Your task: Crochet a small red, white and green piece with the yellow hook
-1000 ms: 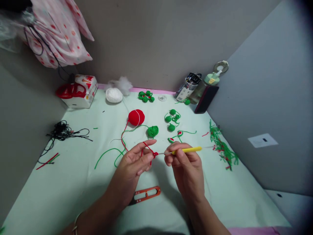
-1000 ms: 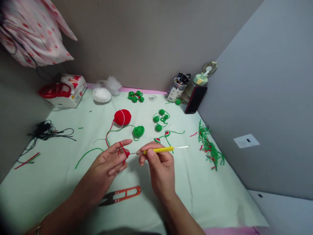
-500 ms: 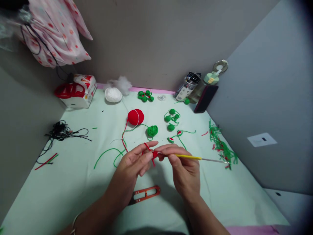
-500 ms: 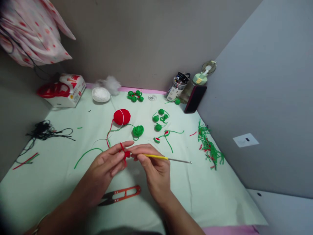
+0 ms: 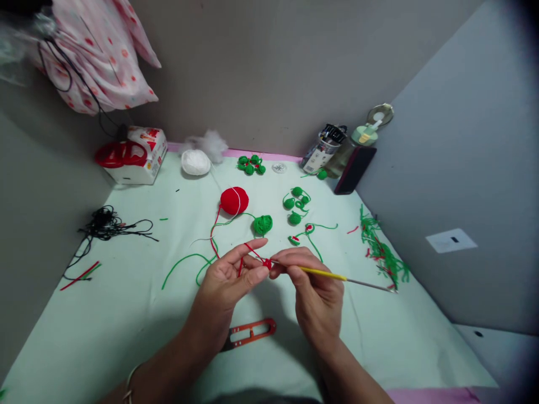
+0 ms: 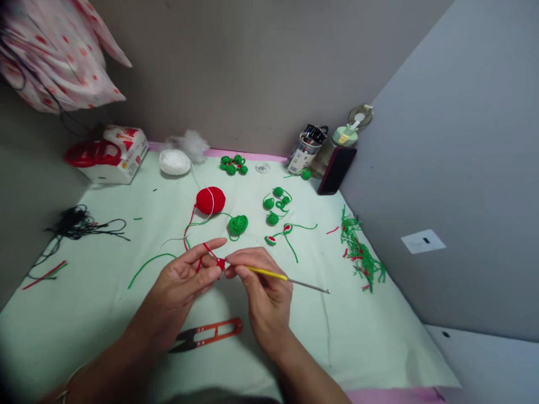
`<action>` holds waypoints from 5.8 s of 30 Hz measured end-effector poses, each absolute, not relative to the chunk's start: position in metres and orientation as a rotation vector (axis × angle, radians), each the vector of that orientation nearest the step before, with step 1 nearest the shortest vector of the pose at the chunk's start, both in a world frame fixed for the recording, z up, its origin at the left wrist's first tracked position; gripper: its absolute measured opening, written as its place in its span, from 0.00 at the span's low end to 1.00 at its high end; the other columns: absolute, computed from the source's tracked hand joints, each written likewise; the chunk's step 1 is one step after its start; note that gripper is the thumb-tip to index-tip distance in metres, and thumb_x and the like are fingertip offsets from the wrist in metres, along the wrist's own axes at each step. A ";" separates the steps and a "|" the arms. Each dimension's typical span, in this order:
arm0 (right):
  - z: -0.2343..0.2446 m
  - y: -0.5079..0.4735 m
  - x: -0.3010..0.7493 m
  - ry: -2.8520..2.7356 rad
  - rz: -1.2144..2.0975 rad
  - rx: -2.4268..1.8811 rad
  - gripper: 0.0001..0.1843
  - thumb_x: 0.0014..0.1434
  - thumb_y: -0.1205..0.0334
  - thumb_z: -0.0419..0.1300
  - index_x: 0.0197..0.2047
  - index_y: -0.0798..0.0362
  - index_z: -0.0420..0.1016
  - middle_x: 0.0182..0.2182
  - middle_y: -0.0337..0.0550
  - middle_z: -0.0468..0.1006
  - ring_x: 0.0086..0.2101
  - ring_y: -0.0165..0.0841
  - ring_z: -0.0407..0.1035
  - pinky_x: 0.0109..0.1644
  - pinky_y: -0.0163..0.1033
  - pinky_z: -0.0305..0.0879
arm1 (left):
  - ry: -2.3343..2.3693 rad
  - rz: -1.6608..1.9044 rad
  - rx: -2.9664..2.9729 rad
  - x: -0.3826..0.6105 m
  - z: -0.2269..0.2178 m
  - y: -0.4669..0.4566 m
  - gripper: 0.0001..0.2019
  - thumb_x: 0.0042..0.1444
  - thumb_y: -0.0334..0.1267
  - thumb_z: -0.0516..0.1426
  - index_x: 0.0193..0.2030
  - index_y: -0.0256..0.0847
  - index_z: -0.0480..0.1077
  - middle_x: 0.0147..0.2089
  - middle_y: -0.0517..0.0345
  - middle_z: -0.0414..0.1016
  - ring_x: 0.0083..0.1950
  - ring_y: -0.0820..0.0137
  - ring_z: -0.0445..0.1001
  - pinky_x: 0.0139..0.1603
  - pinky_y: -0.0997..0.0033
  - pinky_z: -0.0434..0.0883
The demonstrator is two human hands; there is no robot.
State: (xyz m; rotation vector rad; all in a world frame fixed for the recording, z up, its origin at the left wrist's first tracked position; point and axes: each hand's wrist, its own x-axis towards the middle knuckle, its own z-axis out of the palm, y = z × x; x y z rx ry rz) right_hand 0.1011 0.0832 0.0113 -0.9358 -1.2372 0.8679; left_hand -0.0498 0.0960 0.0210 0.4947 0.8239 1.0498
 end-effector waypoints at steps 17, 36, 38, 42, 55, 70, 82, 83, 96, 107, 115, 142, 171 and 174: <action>0.006 0.090 0.109 -1.039 1.127 -0.913 0.08 0.67 0.56 0.66 0.41 0.48 0.86 0.35 0.42 0.83 0.31 0.32 0.78 0.38 0.39 0.79 | 0.893 1.001 0.505 -0.052 0.023 0.097 0.26 0.52 0.38 0.73 0.59 0.44 0.79 0.30 0.64 0.72 0.29 0.76 0.61 0.31 0.72 0.56; 0.014 0.091 0.108 -1.011 1.137 -0.890 0.09 0.67 0.56 0.66 0.38 0.49 0.84 0.31 0.41 0.80 0.29 0.31 0.75 0.33 0.37 0.76 | 0.857 1.052 0.489 -0.052 0.023 0.098 0.23 0.51 0.35 0.74 0.55 0.42 0.82 0.28 0.64 0.73 0.29 0.76 0.66 0.36 0.72 0.66; 0.012 0.090 0.106 -1.027 1.148 -0.871 0.08 0.68 0.57 0.65 0.39 0.48 0.85 0.32 0.41 0.81 0.30 0.31 0.76 0.35 0.37 0.76 | 0.876 1.097 0.531 -0.049 0.020 0.095 0.22 0.50 0.35 0.74 0.54 0.44 0.83 0.29 0.63 0.75 0.34 0.72 0.72 0.43 0.70 0.70; 0.004 0.088 0.106 -1.064 1.100 -0.892 0.07 0.69 0.59 0.64 0.42 0.47 0.85 0.36 0.41 0.83 0.32 0.30 0.77 0.39 0.38 0.75 | 0.879 1.116 0.557 -0.044 0.014 0.092 0.20 0.51 0.36 0.74 0.52 0.45 0.83 0.29 0.63 0.76 0.36 0.70 0.76 0.48 0.67 0.72; 0.001 0.075 0.107 -1.844 0.232 -1.014 0.23 0.66 0.76 0.62 0.60 0.45 0.81 0.48 0.49 0.82 0.47 0.38 0.77 0.46 0.41 0.76 | 0.769 0.987 0.399 -0.045 0.015 0.094 0.23 0.53 0.39 0.73 0.55 0.40 0.82 0.26 0.67 0.67 0.24 0.82 0.54 0.26 0.80 0.55; 0.007 0.076 0.101 -1.672 0.284 -1.004 0.23 0.67 0.77 0.61 0.57 0.43 0.83 0.47 0.48 0.85 0.45 0.38 0.78 0.46 0.44 0.76 | 0.765 1.027 0.432 -0.044 0.012 0.091 0.25 0.54 0.35 0.73 0.60 0.47 0.79 0.30 0.65 0.75 0.34 0.76 0.70 0.39 0.76 0.65; 0.018 0.077 0.112 -1.505 0.693 -0.983 0.14 0.74 0.67 0.55 0.51 0.47 0.81 0.41 0.44 0.86 0.36 0.33 0.80 0.41 0.40 0.79 | 0.817 1.023 0.500 -0.054 0.018 0.096 0.17 0.58 0.36 0.70 0.55 0.46 0.82 0.32 0.65 0.70 0.26 0.81 0.54 0.30 0.76 0.55; 0.018 0.075 0.112 -1.634 0.563 -0.998 0.14 0.73 0.69 0.56 0.53 0.46 0.80 0.42 0.44 0.86 0.39 0.35 0.81 0.42 0.41 0.79 | 0.829 1.036 0.514 -0.053 0.017 0.095 0.18 0.58 0.36 0.70 0.56 0.47 0.82 0.32 0.65 0.70 0.27 0.81 0.56 0.31 0.76 0.56; 0.015 0.087 0.110 -1.320 0.848 -0.899 0.11 0.71 0.65 0.60 0.45 0.45 0.85 0.37 0.42 0.83 0.36 0.34 0.76 0.39 0.41 0.75 | 0.744 1.020 0.440 -0.051 0.022 0.096 0.15 0.56 0.35 0.71 0.51 0.44 0.83 0.30 0.65 0.73 0.25 0.83 0.57 0.28 0.80 0.57; 0.013 0.076 0.107 -1.764 0.353 -1.044 0.21 0.66 0.75 0.63 0.56 0.43 0.83 0.46 0.48 0.85 0.44 0.39 0.80 0.45 0.44 0.78 | 0.829 1.029 0.519 -0.046 0.016 0.094 0.20 0.56 0.40 0.71 0.56 0.44 0.82 0.31 0.63 0.72 0.25 0.80 0.54 0.25 0.77 0.52; 0.010 0.078 0.110 -1.483 0.536 -1.008 0.17 0.69 0.73 0.60 0.51 0.43 0.84 0.39 0.44 0.84 0.39 0.37 0.77 0.40 0.43 0.74 | 0.695 0.971 0.334 -0.047 0.021 0.098 0.16 0.55 0.34 0.72 0.51 0.39 0.84 0.27 0.67 0.65 0.23 0.84 0.46 0.25 0.80 0.51; 0.007 0.077 0.113 -1.590 0.409 -1.037 0.19 0.68 0.74 0.61 0.54 0.43 0.84 0.41 0.46 0.84 0.39 0.37 0.78 0.40 0.44 0.76 | 0.687 0.958 0.298 -0.047 0.010 0.100 0.14 0.54 0.33 0.72 0.48 0.39 0.85 0.27 0.66 0.66 0.23 0.83 0.48 0.27 0.80 0.56; 0.014 0.083 0.115 -1.232 0.774 -0.964 0.10 0.71 0.66 0.61 0.45 0.46 0.85 0.34 0.40 0.80 0.33 0.33 0.72 0.37 0.41 0.69 | 0.787 0.979 0.387 -0.048 0.012 0.098 0.02 0.57 0.34 0.69 0.36 0.40 0.83 0.34 0.63 0.72 0.23 0.85 0.51 0.29 0.80 0.57; 0.013 0.083 0.115 -1.224 0.789 -0.955 0.10 0.71 0.67 0.61 0.45 0.46 0.85 0.34 0.40 0.80 0.34 0.32 0.72 0.37 0.41 0.69 | 0.795 0.976 0.383 -0.047 0.012 0.098 0.02 0.56 0.34 0.70 0.36 0.40 0.83 0.34 0.64 0.71 0.23 0.85 0.52 0.28 0.81 0.56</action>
